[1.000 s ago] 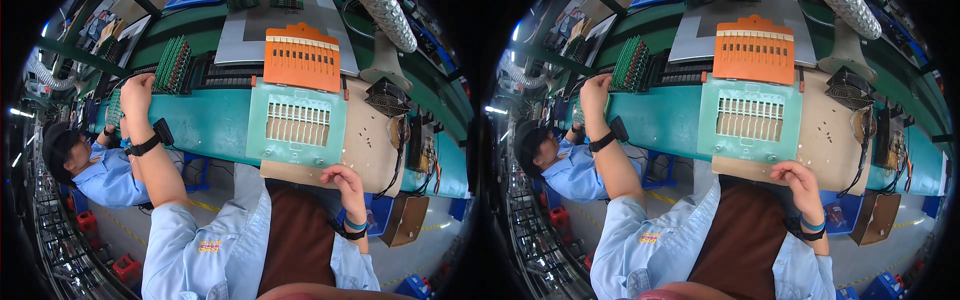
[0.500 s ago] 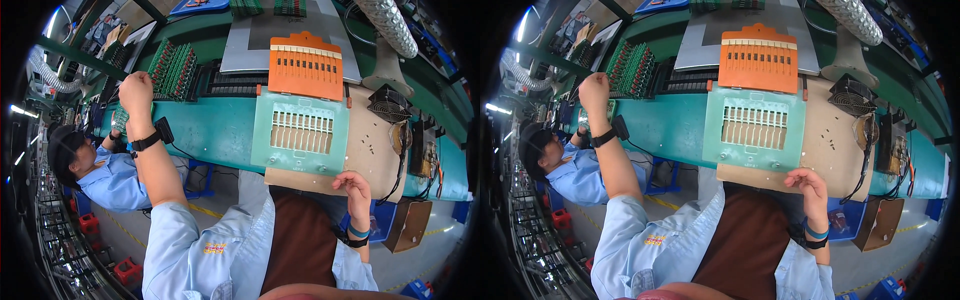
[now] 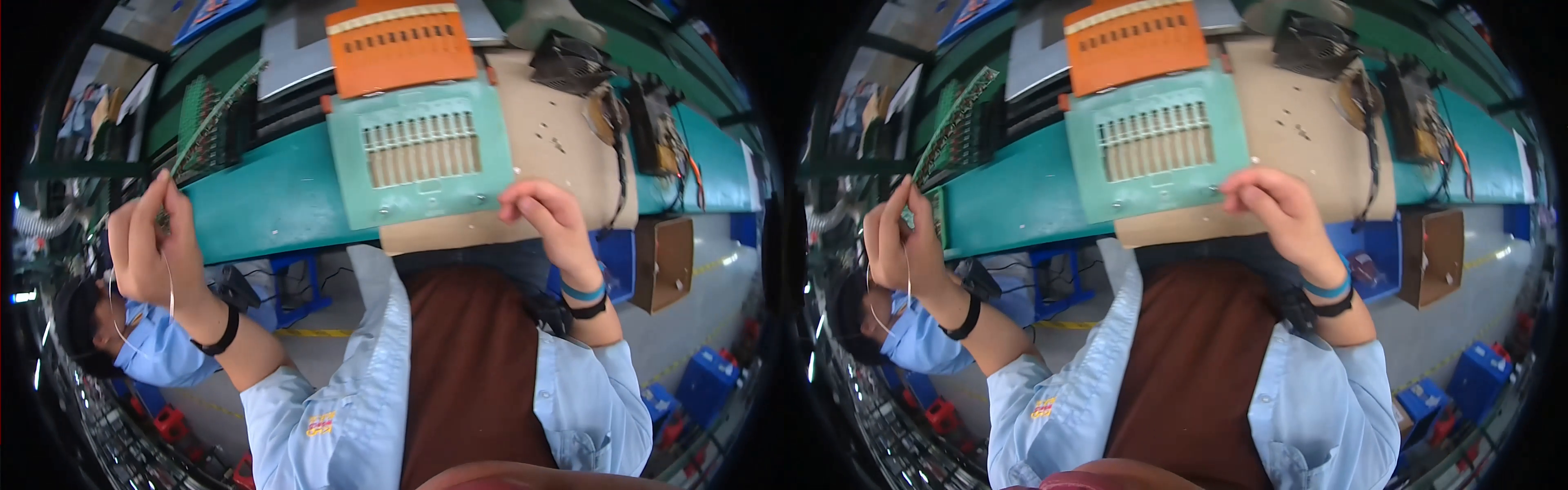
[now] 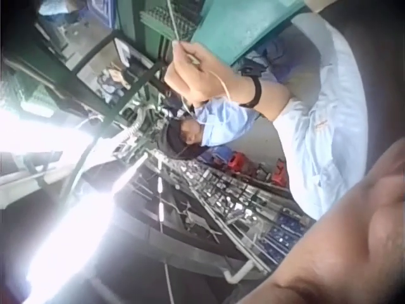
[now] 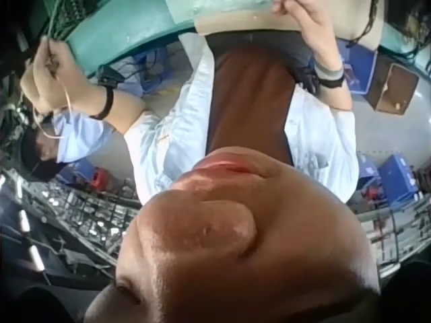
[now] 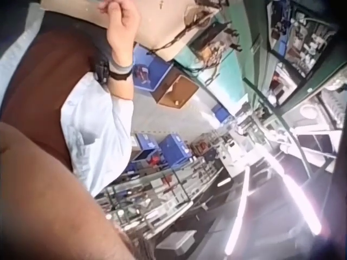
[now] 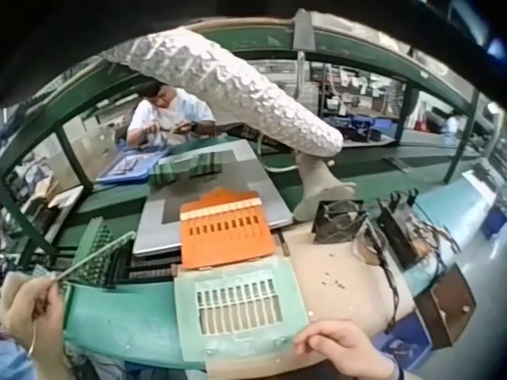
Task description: The person places a circuit board into a jig, inserts components by hand, and secures them by closing the cover. After flipping the jig, they apply solder to the board using a soldering iron and wire before removing the finished board.
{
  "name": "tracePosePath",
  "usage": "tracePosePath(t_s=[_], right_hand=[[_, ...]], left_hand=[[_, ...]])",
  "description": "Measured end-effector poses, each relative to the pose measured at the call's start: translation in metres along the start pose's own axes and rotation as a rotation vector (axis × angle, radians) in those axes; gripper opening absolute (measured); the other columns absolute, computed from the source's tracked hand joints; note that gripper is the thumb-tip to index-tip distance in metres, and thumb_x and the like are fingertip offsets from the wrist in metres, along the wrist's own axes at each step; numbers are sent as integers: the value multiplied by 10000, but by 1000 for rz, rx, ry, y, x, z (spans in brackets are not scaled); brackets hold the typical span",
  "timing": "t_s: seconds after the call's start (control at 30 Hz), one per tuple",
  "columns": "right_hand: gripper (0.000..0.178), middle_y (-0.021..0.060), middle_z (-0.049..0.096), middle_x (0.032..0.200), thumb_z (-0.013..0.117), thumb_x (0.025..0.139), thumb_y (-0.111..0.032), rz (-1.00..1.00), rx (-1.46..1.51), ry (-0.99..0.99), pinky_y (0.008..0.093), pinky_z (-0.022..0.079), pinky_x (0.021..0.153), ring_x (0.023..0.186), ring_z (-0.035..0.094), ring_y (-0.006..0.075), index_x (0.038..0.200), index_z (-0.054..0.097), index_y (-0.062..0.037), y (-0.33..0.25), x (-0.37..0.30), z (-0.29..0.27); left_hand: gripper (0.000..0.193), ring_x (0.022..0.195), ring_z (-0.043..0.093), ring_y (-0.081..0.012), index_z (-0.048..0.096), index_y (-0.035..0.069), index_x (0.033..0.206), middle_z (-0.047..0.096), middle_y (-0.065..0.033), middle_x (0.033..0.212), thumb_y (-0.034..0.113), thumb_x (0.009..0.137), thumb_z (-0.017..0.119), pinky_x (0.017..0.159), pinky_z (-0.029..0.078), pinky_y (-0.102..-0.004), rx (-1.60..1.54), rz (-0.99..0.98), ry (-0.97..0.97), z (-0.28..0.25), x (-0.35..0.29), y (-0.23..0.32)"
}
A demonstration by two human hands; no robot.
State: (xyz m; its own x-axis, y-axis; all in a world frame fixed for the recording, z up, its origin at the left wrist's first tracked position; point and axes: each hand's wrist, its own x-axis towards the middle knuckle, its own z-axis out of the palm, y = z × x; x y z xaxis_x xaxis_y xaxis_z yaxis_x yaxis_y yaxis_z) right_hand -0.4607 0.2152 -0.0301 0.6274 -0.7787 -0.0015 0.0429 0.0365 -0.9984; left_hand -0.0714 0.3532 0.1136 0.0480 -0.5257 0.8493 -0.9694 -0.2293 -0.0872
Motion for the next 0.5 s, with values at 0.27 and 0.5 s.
tracePosePath(t_s=[0.27,0.5], right_hand=[[285,61,704,920,572,1110,-236,85,250,-48,296,538,781,837,655,140,1163,687,18,-14,54,4],[333,54,706,926,598,1105,-310,246,417,17,277,528,726,798,651,125,1191,668,4,-7,41,2]], left_hand=[[284,591,584,-152,822,41,952,676,-52,823,-112,717,869,489,429,-274,-517,301,60,63,-47,63],[322,594,570,-125,826,58,1014,674,-20,833,-58,714,853,512,429,-264,-565,483,-77,71,-73,80]])
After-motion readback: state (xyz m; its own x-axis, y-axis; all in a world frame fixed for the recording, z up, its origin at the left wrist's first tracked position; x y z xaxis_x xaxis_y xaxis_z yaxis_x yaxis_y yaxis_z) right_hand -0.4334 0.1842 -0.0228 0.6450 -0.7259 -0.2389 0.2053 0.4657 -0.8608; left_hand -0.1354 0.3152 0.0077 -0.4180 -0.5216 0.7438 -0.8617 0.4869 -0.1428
